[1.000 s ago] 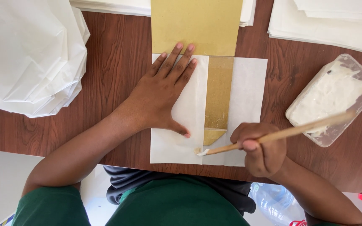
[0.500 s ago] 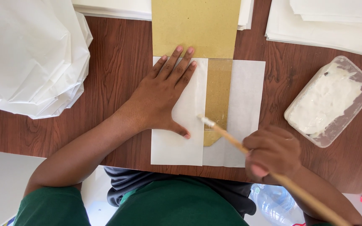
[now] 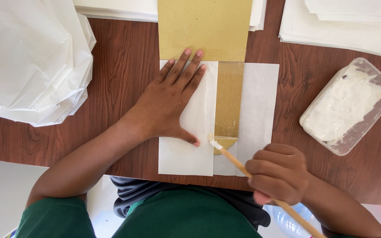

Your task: The person applies white adhesive to a strip of brown paper using a brush and then folds a white sheet of paper over it to create a crease. They continue to apply adhesive to the folded edges and press them down to secure the paper.

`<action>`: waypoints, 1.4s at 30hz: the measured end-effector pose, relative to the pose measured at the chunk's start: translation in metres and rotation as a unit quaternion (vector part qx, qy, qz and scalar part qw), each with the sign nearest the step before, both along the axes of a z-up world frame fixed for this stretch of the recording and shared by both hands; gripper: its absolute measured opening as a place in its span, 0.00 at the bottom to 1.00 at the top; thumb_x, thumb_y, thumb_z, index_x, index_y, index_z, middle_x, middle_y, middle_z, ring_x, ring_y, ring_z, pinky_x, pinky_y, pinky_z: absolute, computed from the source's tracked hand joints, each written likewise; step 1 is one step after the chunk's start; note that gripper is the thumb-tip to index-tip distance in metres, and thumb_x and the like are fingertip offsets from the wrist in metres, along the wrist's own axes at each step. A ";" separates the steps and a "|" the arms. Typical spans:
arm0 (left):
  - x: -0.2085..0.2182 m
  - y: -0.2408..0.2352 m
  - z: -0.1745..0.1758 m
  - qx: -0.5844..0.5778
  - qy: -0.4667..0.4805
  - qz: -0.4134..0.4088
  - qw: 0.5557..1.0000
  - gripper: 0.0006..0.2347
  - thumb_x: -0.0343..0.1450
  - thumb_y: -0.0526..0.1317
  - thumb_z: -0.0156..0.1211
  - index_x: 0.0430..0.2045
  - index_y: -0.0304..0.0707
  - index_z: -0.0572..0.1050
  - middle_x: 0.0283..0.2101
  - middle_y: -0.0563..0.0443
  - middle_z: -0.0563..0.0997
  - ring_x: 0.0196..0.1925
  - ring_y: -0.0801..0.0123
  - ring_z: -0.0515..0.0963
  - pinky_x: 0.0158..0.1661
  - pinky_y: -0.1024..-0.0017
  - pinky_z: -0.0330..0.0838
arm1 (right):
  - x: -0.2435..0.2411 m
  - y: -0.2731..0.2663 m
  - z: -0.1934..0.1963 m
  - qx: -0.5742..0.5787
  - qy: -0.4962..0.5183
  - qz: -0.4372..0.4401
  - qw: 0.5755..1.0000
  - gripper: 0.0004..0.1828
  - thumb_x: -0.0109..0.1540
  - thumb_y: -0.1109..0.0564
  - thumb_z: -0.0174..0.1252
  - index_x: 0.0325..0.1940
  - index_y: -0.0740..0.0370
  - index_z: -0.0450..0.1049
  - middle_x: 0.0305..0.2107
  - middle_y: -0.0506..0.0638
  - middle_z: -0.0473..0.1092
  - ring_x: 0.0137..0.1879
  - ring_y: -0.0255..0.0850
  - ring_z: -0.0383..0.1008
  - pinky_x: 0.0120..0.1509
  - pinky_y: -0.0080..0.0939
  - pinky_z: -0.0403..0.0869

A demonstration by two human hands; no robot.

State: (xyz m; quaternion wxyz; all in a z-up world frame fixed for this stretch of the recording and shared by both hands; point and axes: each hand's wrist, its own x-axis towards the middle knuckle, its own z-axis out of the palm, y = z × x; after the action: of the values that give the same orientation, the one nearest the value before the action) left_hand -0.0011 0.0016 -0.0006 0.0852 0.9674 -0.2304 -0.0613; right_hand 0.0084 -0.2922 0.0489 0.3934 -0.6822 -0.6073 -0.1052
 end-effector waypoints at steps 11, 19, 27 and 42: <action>0.001 0.000 -0.001 0.008 0.000 -0.003 1.000 0.74 0.46 0.89 0.62 0.75 0.28 0.42 0.79 0.34 0.37 0.80 0.46 0.32 0.75 0.51 0.32 | -0.003 -0.008 -0.023 0.070 0.058 -0.076 0.993 0.31 0.73 0.43 0.31 0.17 0.56 0.55 0.17 0.48 0.63 0.18 0.39 0.65 0.21 0.37 0.58; 0.000 -0.001 0.003 0.007 -0.010 -0.003 1.000 0.73 0.46 0.89 0.61 0.75 0.27 0.44 0.79 0.34 0.39 0.80 0.46 0.34 0.75 0.52 0.35 | 0.000 0.008 -0.006 0.077 0.159 0.056 0.983 0.23 0.74 0.48 0.35 0.26 0.57 0.58 0.17 0.48 0.62 0.17 0.38 0.58 0.22 0.36 0.55; 0.003 0.000 0.016 0.036 -0.048 -0.028 0.998 0.66 0.53 0.88 0.41 0.73 0.26 0.51 0.79 0.31 0.44 0.81 0.44 0.41 0.71 0.32 0.27 | 0.035 -0.034 -0.018 0.313 0.124 -0.175 0.925 0.25 0.75 0.42 0.42 0.25 0.52 0.55 0.08 0.48 0.57 0.11 0.38 0.56 0.18 0.41 0.59; 0.019 0.007 0.013 0.027 -0.157 -0.060 0.985 0.38 0.63 0.63 0.60 0.66 0.39 0.72 0.73 0.41 0.71 0.74 0.50 0.71 0.71 0.37 0.60 | 0.080 -0.133 0.027 -0.002 0.004 -0.495 0.869 0.24 0.77 0.49 0.44 0.29 0.62 0.55 0.19 0.46 0.49 0.24 0.43 0.46 0.31 0.50 0.48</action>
State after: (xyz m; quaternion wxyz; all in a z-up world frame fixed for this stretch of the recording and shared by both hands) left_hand 0.0177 0.0088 0.0125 0.0183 0.9514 -0.2968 0.0799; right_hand 0.0888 -0.4256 0.0764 0.2910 -0.8946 -0.1883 -0.2822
